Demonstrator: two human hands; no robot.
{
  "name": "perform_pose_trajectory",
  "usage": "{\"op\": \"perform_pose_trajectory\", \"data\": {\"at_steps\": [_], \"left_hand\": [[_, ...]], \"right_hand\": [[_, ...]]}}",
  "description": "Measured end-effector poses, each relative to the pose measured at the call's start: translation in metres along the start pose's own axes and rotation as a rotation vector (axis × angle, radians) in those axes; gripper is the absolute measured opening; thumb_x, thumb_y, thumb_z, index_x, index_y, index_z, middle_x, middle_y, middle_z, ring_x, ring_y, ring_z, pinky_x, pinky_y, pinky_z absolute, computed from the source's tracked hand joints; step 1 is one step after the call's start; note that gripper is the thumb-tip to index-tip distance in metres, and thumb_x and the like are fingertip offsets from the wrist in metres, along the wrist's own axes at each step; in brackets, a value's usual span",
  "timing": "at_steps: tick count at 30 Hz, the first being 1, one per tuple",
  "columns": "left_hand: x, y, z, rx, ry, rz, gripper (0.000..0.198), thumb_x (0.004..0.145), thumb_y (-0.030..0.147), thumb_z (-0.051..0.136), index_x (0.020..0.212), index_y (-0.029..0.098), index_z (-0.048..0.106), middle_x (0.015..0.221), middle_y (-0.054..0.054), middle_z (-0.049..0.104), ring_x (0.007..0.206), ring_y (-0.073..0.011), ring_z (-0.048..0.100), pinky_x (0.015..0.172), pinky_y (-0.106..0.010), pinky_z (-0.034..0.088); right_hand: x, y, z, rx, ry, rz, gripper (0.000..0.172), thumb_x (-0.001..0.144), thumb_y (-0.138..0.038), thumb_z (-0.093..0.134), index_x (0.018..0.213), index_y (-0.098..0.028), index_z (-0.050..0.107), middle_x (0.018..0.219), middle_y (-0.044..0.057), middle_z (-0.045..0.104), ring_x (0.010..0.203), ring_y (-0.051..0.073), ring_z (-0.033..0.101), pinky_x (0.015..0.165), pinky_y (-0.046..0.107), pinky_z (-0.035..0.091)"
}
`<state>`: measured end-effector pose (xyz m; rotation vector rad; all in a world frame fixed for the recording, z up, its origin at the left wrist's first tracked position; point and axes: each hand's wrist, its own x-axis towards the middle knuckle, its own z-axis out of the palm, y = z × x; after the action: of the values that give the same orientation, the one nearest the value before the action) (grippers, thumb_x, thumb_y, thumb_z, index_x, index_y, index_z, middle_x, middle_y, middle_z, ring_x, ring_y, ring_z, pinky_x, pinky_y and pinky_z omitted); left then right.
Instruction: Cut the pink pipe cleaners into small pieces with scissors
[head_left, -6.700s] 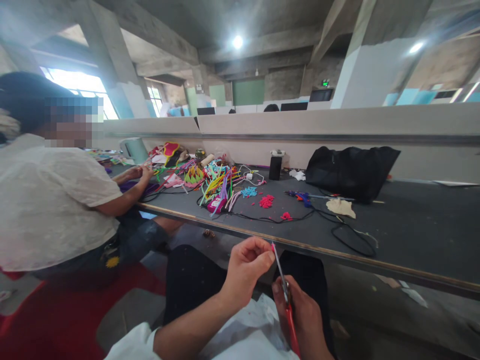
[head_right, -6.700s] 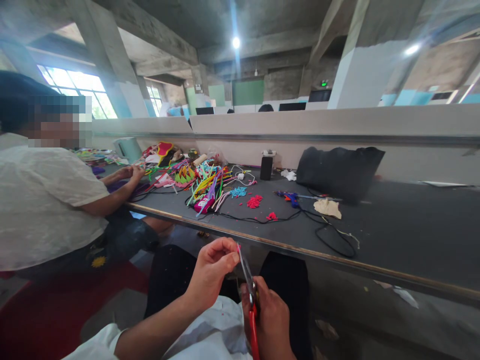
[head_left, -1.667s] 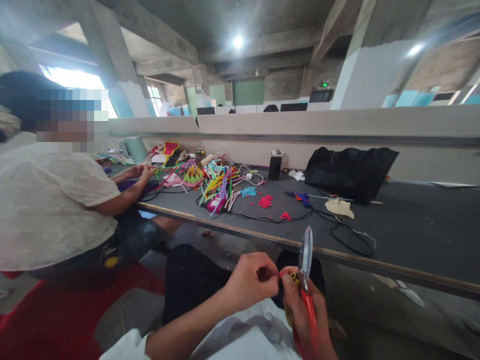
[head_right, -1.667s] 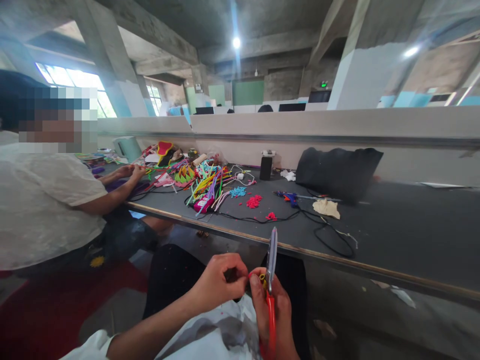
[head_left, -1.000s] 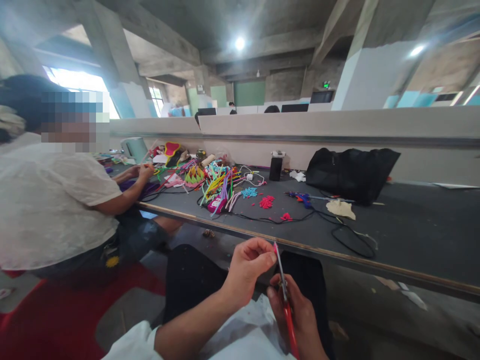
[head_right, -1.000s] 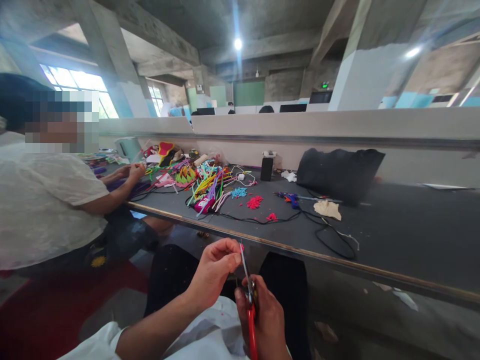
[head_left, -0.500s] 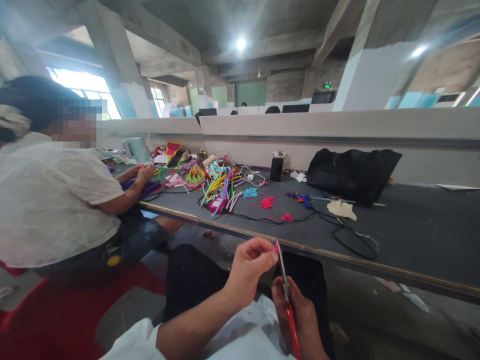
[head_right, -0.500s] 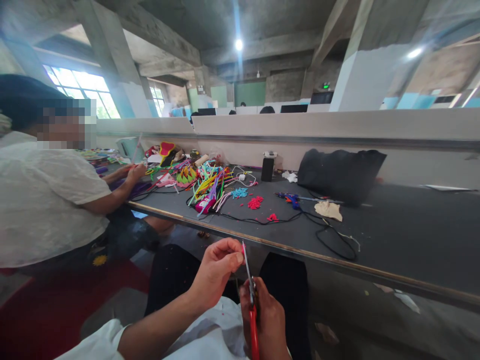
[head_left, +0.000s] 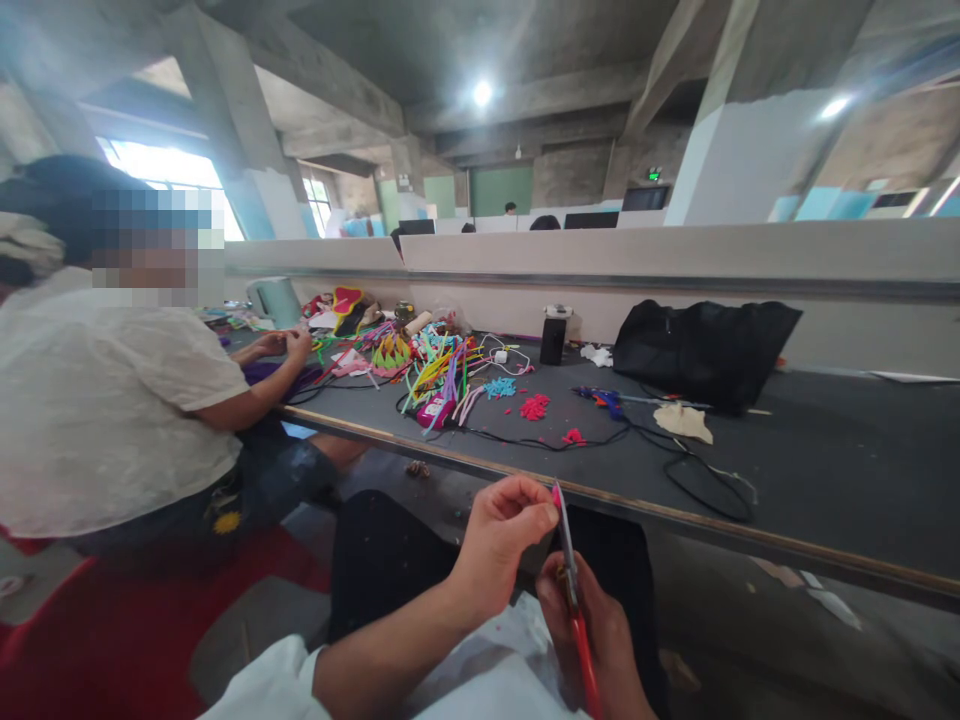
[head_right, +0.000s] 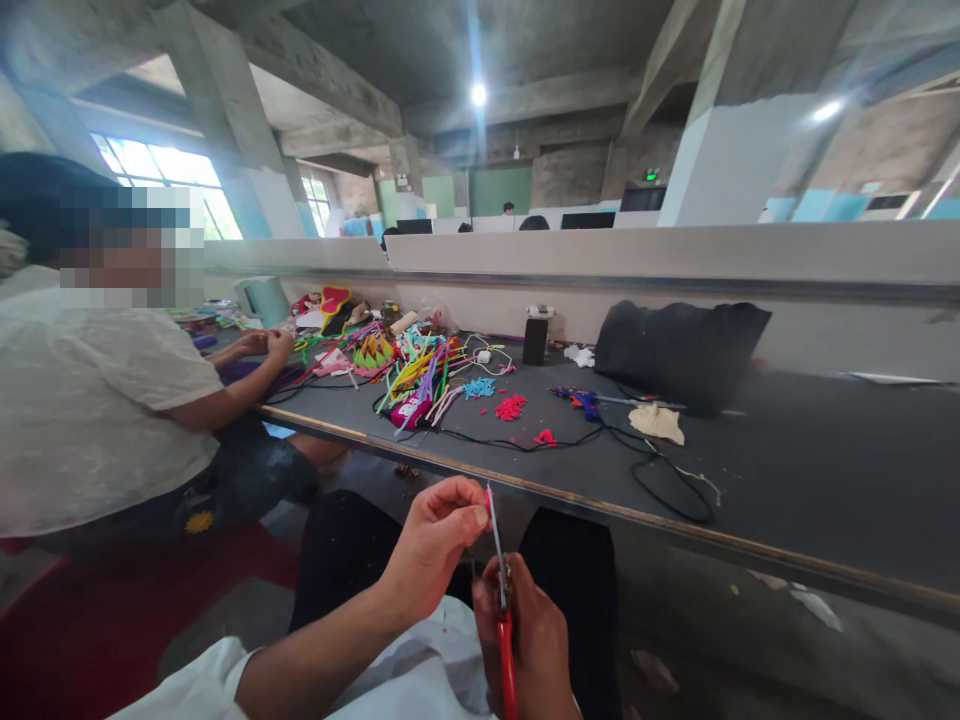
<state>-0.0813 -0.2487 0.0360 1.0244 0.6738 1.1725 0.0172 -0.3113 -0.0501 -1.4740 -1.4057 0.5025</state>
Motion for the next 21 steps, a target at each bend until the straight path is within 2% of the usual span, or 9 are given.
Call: {"op": "perform_pose_trajectory", "data": {"at_steps": [2,7,12,14,16,18,19,21], "left_hand": [[0.0,-0.001,0.0,0.002,0.006,-0.003,0.011,0.065,0.021,0.072,0.066,0.014,0.064,0.061,0.001,0.058,0.055,-0.0068,0.04,0.055,-0.021,0.029],[0.0,-0.002,0.001,0.009,0.012,-0.012,0.013,0.064,0.023,0.073,0.064,0.014,0.063,0.059,0.002,0.056,0.053,-0.0066,0.038,0.054,-0.022,0.028],[0.002,-0.002,0.0,-0.002,-0.009,-0.037,0.017,0.064,0.025,0.073,0.064,0.014,0.06,0.058,0.002,0.054,0.054,-0.007,0.039,0.055,-0.021,0.03],[0.006,-0.007,-0.011,0.025,-0.09,-0.096,0.016,0.065,0.028,0.07,0.065,0.016,0.059,0.057,0.003,0.052,0.053,-0.0076,0.04,0.056,-0.022,0.032],[0.013,-0.017,-0.032,0.209,-0.286,-0.192,0.015,0.066,0.031,0.065,0.067,0.017,0.06,0.056,0.002,0.053,0.052,-0.0099,0.045,0.057,-0.023,0.037],[0.021,-0.031,-0.059,0.74,-0.547,-0.258,0.012,0.066,0.029,0.066,0.068,0.018,0.064,0.062,-0.001,0.061,0.057,-0.0139,0.054,0.056,-0.025,0.04],[0.025,-0.039,-0.072,1.059,-0.535,-0.191,0.009,0.064,0.028,0.067,0.064,0.019,0.064,0.059,-0.001,0.061,0.058,-0.015,0.055,0.057,-0.025,0.041],[0.034,-0.051,-0.096,1.24,-0.457,-0.126,0.008,0.06,0.019,0.068,0.056,0.019,0.062,0.058,-0.003,0.061,0.064,-0.0183,0.058,0.063,-0.028,0.043]], "right_hand": [[0.001,0.005,0.002,0.002,0.007,0.015,0.04,0.087,-0.058,0.043,0.078,-0.022,0.057,0.054,-0.003,0.058,0.044,0.011,0.051,0.047,0.021,0.039],[0.002,0.025,0.004,0.025,-0.072,0.034,0.044,0.086,-0.06,0.044,0.077,-0.02,0.061,0.056,0.001,0.061,0.045,0.013,0.055,0.045,0.02,0.04],[-0.001,0.011,0.003,0.106,-0.001,0.108,0.043,0.087,-0.058,0.044,0.076,-0.02,0.059,0.054,-0.003,0.053,0.044,0.01,0.046,0.046,0.021,0.034],[0.002,0.006,0.0,0.19,-0.02,0.136,0.041,0.087,-0.056,0.046,0.075,-0.019,0.057,0.054,-0.004,0.049,0.046,0.01,0.043,0.046,0.021,0.033],[0.007,0.011,-0.002,0.262,-0.079,0.172,0.039,0.087,-0.055,0.049,0.074,-0.019,0.056,0.056,-0.004,0.047,0.049,0.01,0.041,0.046,0.021,0.032],[0.011,0.027,0.0,0.287,-0.173,0.233,0.041,0.085,-0.057,0.05,0.071,-0.019,0.053,0.054,-0.004,0.043,0.048,0.01,0.039,0.044,0.021,0.03],[0.012,0.038,0.002,0.309,-0.203,0.269,0.043,0.085,-0.059,0.05,0.07,-0.019,0.053,0.052,-0.005,0.04,0.047,0.01,0.037,0.043,0.021,0.029],[0.012,0.062,0.011,0.334,-0.252,0.298,0.047,0.082,-0.064,0.05,0.069,-0.019,0.053,0.051,-0.006,0.039,0.045,0.009,0.035,0.043,0.022,0.029]]}}
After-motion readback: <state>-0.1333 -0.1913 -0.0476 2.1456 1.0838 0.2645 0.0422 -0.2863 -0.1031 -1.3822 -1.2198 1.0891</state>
